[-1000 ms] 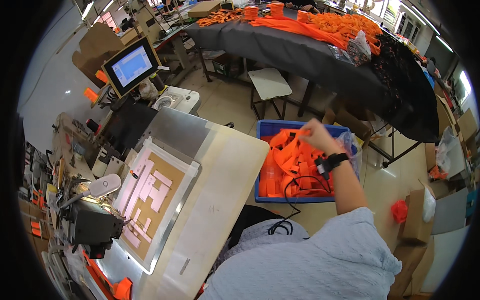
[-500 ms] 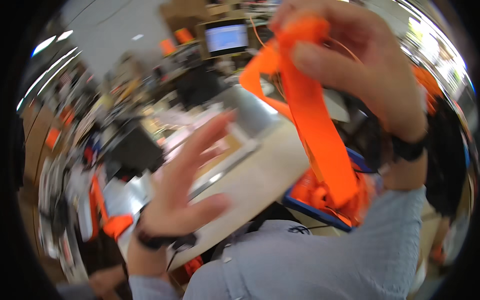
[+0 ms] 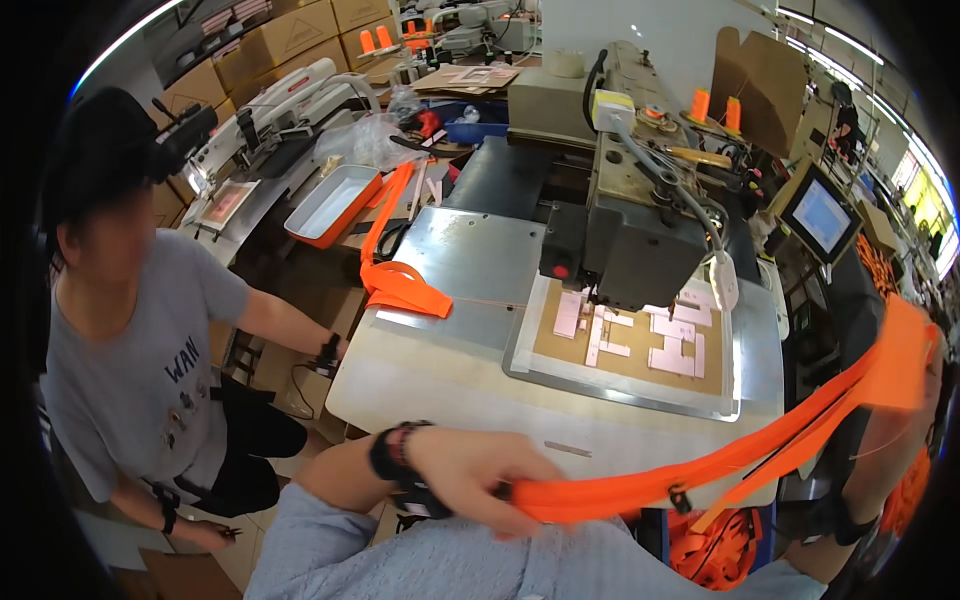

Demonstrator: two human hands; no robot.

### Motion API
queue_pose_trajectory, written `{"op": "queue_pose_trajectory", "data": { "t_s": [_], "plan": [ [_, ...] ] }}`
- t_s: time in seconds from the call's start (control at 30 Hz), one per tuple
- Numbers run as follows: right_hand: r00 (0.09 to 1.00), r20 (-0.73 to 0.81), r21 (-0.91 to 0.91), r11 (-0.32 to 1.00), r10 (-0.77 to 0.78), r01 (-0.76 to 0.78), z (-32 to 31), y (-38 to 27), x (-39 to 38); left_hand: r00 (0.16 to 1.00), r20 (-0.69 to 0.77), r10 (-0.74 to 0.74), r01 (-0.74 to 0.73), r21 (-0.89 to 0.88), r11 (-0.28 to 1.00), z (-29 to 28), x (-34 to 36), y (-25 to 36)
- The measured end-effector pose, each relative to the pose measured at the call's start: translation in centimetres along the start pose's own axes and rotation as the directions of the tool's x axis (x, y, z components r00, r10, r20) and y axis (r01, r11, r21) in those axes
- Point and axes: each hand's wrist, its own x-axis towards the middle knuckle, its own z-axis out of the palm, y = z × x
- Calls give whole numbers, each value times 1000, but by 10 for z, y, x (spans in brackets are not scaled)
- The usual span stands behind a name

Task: Using an industrial pattern sewing machine to attach or sew orange webbing straps.

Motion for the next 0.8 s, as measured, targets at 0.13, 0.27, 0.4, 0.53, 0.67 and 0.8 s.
{"op": "queue_pose_trajectory", "data": {
  "t_s": [0.13,0.27,0.4,0.53,0.67,0.8],
  "plan": [
    [977,-61,-160,964,207,-214,35,29,-10,899,-410,-155,277,257,926,-9,-97,18],
    [820,356,-458,849,448,-265,111,20,-20,678,-735,30,439,436,786,-31,-167,41],
    [694,280,-370,742,663,-559,124,44,-28,430,-860,273,492,477,728,-58,-168,62],
    [542,289,-481,609,789,-631,103,81,-30,550,-761,343,670,648,362,-78,-125,44],
    [461,333,-484,569,822,-665,98,85,-33,654,-650,387,656,742,139,-63,-50,22],
    [584,503,-508,765,637,-396,106,75,-46,917,-334,219,127,763,634,-52,42,21]
  ]
}}
